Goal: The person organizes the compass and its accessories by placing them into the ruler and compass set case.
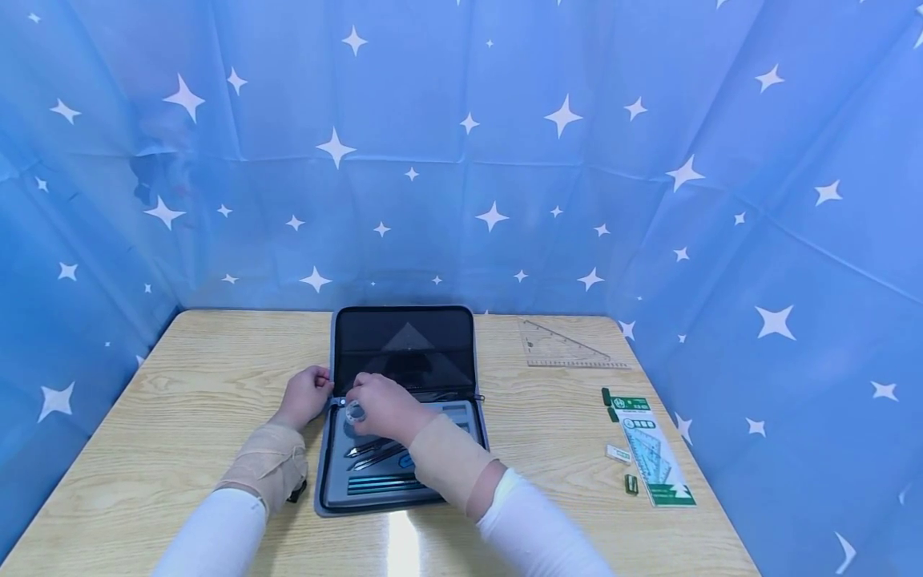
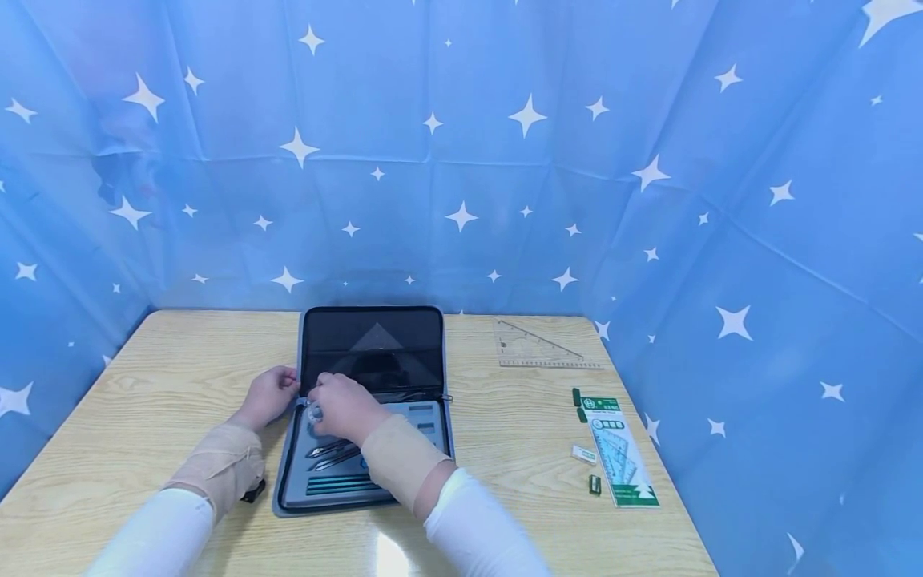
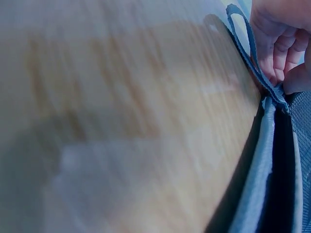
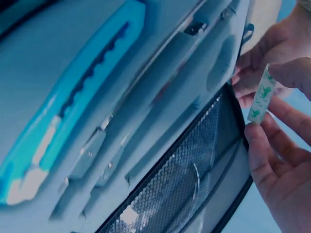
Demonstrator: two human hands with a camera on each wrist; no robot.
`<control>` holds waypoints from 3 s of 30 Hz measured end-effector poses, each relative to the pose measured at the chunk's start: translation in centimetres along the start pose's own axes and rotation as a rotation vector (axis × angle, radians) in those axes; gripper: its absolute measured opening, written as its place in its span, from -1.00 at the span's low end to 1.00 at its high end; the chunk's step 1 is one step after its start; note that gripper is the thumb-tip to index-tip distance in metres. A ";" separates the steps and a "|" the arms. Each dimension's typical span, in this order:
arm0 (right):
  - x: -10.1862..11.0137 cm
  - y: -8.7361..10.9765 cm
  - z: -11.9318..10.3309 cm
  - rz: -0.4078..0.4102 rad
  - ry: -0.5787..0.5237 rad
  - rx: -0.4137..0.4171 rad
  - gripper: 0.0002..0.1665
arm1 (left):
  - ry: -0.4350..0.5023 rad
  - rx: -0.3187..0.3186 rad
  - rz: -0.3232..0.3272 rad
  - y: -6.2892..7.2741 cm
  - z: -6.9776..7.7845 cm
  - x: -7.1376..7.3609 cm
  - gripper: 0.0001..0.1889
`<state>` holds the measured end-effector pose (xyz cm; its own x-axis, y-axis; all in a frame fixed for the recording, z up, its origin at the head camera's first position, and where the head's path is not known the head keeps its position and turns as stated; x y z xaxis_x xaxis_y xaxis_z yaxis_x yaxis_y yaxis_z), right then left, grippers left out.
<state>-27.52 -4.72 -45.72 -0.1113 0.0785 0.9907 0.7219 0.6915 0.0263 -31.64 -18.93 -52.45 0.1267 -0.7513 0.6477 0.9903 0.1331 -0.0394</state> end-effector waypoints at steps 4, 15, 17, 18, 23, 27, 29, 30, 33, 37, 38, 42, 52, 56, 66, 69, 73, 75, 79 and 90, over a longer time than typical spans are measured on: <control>-0.8 -0.2 -0.3 -0.030 0.020 -0.005 -0.56 | -0.001 -0.002 0.000 0.1 0.1 0.1 -0.82; -2.2 -0.4 -0.7 -0.043 0.120 0.014 -0.59 | -0.010 -0.024 0.014 0.1 0.0 0.1 -0.82; -2.2 -0.5 -0.6 -0.056 0.106 0.001 -0.58 | -0.013 -0.023 0.015 0.1 0.0 0.1 -0.82; -2.2 -0.5 -0.6 -0.062 0.096 -0.007 -0.57 | -0.015 -0.022 0.013 0.1 -0.1 0.2 -0.82; -2.4 -0.6 -0.5 -0.070 0.072 -0.010 -0.61 | -0.017 -0.024 0.010 0.2 0.0 0.2 -0.82; -2.9 -0.6 -0.6 -0.071 0.073 0.003 -0.69 | -0.014 -0.022 0.010 0.1 0.0 0.1 -0.82; -3.0 -0.6 -0.6 -0.072 0.080 0.008 -0.70 | -0.016 -0.020 0.012 0.1 -0.1 0.1 -0.82; -3.0 -0.5 -0.6 -0.068 0.090 0.016 -0.71 | -0.016 -0.021 0.013 0.1 -0.1 0.0 -0.82; -3.1 -0.4 -0.6 -0.047 0.116 0.046 -0.74 | -0.014 -0.026 0.016 0.0 0.0 0.0 -0.82; -3.2 -0.2 -0.5 -0.040 0.087 0.071 -0.78 | -0.016 -0.034 0.017 0.1 0.1 0.1 -0.83; -3.2 -0.1 -0.5 -0.043 0.078 0.078 -0.79 | -0.017 -0.034 0.018 0.1 0.1 0.1 -0.82; -3.2 0.3 -0.6 -0.055 0.066 0.104 -0.78 | -0.019 -0.037 0.014 0.2 0.1 0.1 -0.81; -3.2 0.9 -1.0 0.026 0.182 0.162 -0.69 | -0.023 -0.050 0.023 0.1 0.1 0.0 -0.80; -3.2 0.9 -1.2 0.011 0.204 0.174 -0.66 | -0.023 -0.041 0.014 0.1 0.1 0.0 -0.79; -3.4 2.3 -1.8 -0.106 0.376 0.168 -0.58 | -0.018 -0.032 0.012 0.3 0.3 -0.1 -0.80; -3.6 3.2 -1.9 -0.141 0.393 0.156 -0.53 | -0.016 -0.028 0.011 0.2 0.2 -0.1 -0.81; -3.9 3.7 -1.9 -0.139 0.409 0.149 -0.50 | -0.008 -0.023 0.012 0.0 0.0 -0.1 -0.81; -4.0 3.7 -1.9 -0.135 0.412 0.146 -0.49 | -0.002 -0.023 0.010 -0.1 -0.1 -0.1 -0.82; -4.2 3.7 -1.7 -0.133 0.357 0.140 -0.48 | -0.005 -0.026 0.014 -0.2 -0.3 -0.2 -0.81; 0.0 7.1 4.0 0.106 0.035 0.068 -0.52 | -0.002 -0.035 0.026 -0.1 -0.5 -0.1 -0.82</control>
<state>-25.13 3.06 -46.07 -0.0126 0.1294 0.9915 0.6801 0.7280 -0.0864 -31.71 -19.18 -52.84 0.1524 -0.7468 0.6474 0.9881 0.1298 -0.0829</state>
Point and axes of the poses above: each hand's wrist, its own y-axis away from the middle knuckle, its own x-axis out of the back of the hand, z = x × y, the point moved 6 cm from there along -y, towards the middle knuckle, and after that the axes turned 3 degrees about z, right-handed, at the moved point
